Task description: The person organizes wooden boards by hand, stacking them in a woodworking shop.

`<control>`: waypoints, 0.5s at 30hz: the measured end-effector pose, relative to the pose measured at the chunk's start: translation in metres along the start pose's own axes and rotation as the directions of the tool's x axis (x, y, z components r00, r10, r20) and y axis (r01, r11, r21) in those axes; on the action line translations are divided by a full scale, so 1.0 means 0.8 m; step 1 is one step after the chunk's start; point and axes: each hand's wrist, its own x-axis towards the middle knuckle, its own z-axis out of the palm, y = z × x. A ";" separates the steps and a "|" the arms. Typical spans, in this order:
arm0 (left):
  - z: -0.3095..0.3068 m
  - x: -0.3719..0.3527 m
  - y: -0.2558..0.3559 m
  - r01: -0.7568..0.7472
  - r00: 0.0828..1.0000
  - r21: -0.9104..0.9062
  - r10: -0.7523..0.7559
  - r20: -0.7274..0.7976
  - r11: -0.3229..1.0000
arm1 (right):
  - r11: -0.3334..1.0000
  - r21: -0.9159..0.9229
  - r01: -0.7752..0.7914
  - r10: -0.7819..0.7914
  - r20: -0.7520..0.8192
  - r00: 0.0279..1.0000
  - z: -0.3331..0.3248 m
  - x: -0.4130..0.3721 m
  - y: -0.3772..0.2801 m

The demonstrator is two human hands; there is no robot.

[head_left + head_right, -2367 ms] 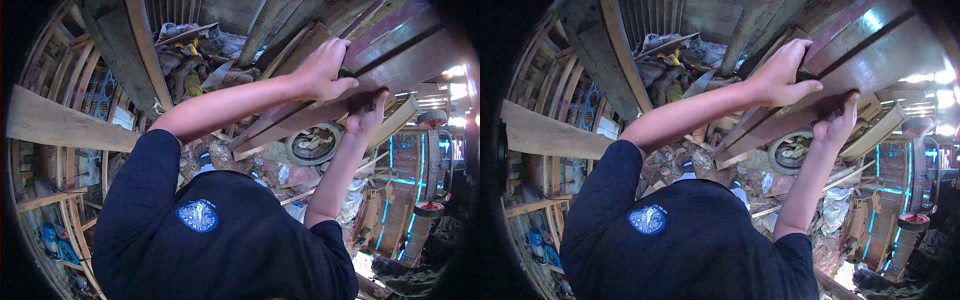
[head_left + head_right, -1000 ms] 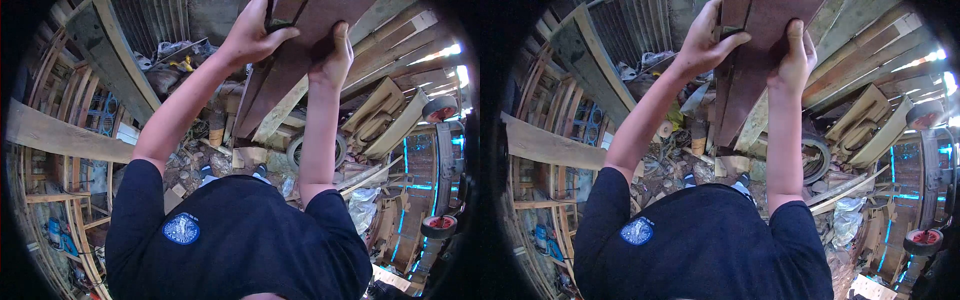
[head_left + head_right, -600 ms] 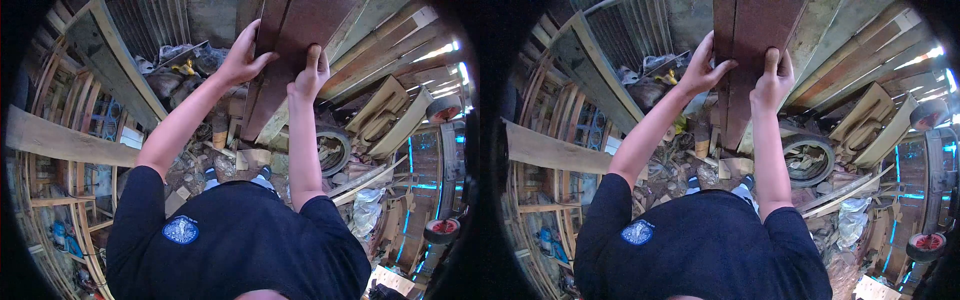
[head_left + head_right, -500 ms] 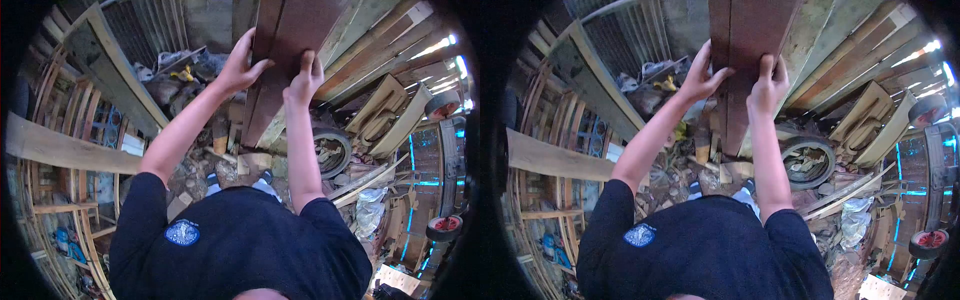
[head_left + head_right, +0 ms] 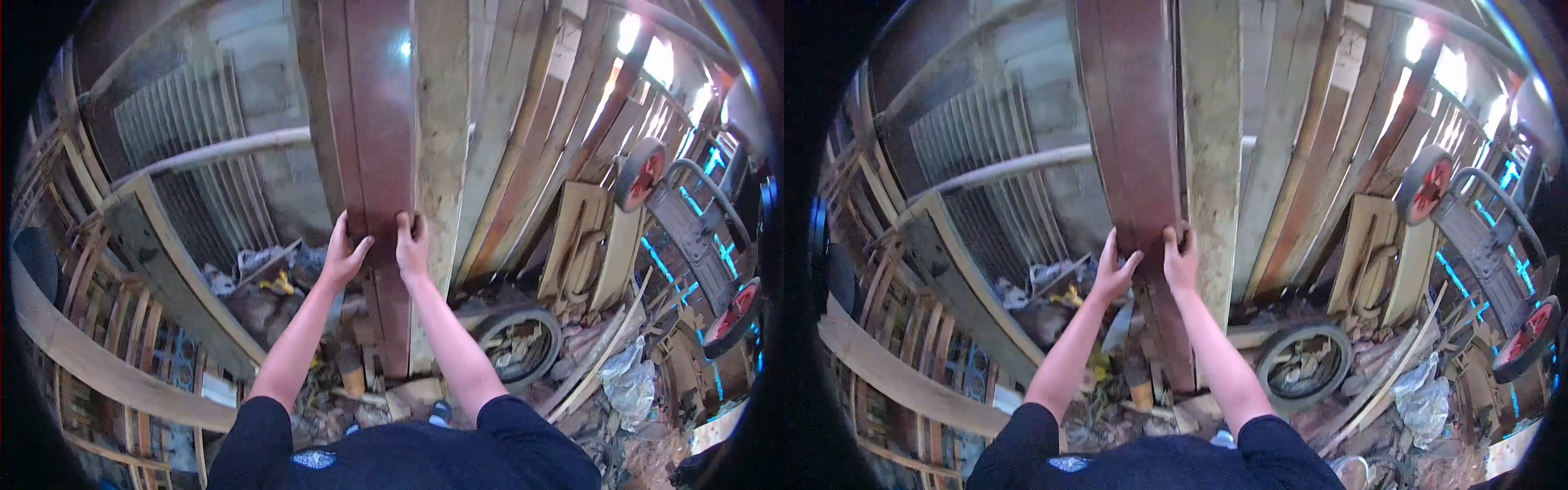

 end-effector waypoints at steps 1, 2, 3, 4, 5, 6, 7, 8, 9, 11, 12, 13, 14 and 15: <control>-0.002 0.004 -0.007 0.046 0.998 -0.021 -0.046 -0.037 0.999 | 0.998 -0.059 -0.013 0.013 0.004 1.000 0.002 0.008 0.007; -0.005 0.009 -0.027 0.035 0.998 -0.047 -0.038 -0.053 0.998 | 0.993 -0.116 -0.023 0.024 0.008 1.000 0.005 0.015 0.013; -0.004 0.011 -0.028 0.004 0.998 -0.011 -0.005 -0.064 1.000 | 0.980 -0.200 -0.015 0.019 0.019 1.000 0.006 0.021 0.023; -0.004 0.017 -0.029 -0.026 0.997 0.023 0.028 -0.074 0.999 | 0.959 -0.283 -0.007 0.015 0.026 1.000 0.009 0.029 0.027; -0.006 0.024 -0.033 -0.064 0.995 0.025 0.066 -0.073 0.998 | 0.953 -0.303 -0.017 0.035 0.056 0.998 0.011 0.036 0.020; -0.011 0.029 -0.041 -0.047 0.996 0.094 0.053 -0.069 0.995 | 0.945 -0.326 -0.035 0.065 0.081 0.995 0.012 0.039 0.012; -0.012 0.034 -0.048 -0.020 0.997 0.163 0.031 -0.066 0.986 | 0.920 -0.390 -0.034 0.076 0.093 0.993 0.014 0.041 0.008; -0.010 0.038 -0.056 -0.032 0.997 0.164 0.043 -0.062 0.986 | 0.923 -0.385 -0.025 0.065 0.092 0.994 0.015 0.045 0.009; -0.009 0.041 -0.065 -0.028 0.994 0.252 0.052 -0.091 0.967 | 0.915 -0.403 -0.031 0.069 0.080 0.994 0.018 0.049 0.012; -0.011 0.053 -0.068 -0.042 0.993 0.296 0.073 -0.095 0.954 | 0.884 -0.467 0.002 0.021 0.044 0.999 0.024 0.058 0.021; -0.011 0.061 -0.070 -0.046 0.991 0.297 0.080 -0.103 0.954 | 0.885 -0.465 0.011 0.015 0.053 0.998 0.026 0.066 0.025; -0.010 0.067 -0.076 -0.049 0.993 0.316 0.080 -0.085 0.948 | 0.881 -0.472 -0.034 0.064 0.048 0.997 0.024 0.072 0.027; -0.007 0.070 -0.083 -0.050 0.995 0.334 0.075 -0.064 0.941 | 0.873 -0.480 -0.083 0.115 0.038 0.993 0.023 0.075 0.029; -0.003 0.074 -0.089 -0.026 0.997 0.274 0.044 -0.059 0.961 | 0.872 -0.474 -0.122 0.144 0.010 0.990 0.024 0.081 0.036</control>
